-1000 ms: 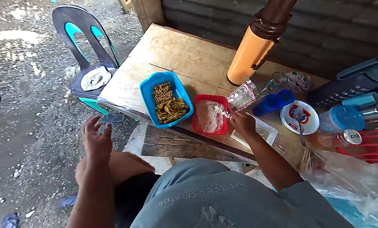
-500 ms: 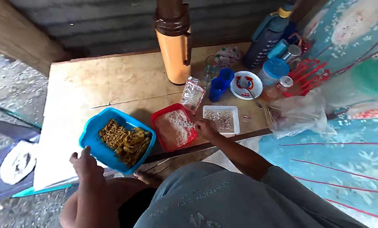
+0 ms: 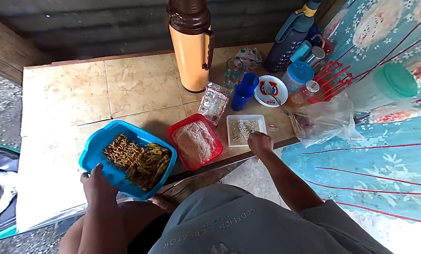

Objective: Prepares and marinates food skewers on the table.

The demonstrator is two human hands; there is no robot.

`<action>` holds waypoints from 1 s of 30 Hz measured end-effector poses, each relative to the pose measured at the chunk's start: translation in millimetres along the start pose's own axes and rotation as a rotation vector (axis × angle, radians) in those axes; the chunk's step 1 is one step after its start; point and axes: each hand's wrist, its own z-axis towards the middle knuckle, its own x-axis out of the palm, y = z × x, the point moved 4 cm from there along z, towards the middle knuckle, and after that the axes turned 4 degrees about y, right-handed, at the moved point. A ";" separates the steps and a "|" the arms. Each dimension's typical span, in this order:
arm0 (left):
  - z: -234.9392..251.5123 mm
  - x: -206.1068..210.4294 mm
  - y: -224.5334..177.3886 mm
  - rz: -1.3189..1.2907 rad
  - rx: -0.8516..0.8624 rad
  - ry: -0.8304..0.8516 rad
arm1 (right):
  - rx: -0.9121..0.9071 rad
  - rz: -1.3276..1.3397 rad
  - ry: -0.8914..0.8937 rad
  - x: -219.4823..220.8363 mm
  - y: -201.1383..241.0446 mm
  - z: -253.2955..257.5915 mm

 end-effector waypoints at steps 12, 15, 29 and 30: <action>-3.0 -28.7 -19.4 0.170 0.280 -0.018 | -0.069 0.020 -0.012 -28.6 -2.1 -12.5; 11.8 -34.1 -41.3 0.549 0.435 0.031 | -0.151 0.022 -0.034 -31.6 23.9 -17.0; 72.1 27.3 -41.5 1.640 0.395 0.265 | -0.398 0.079 -0.068 -5.6 47.1 -33.6; 68.6 26.1 -40.3 1.640 0.364 0.254 | -0.384 0.087 -0.055 -3.0 41.5 -34.2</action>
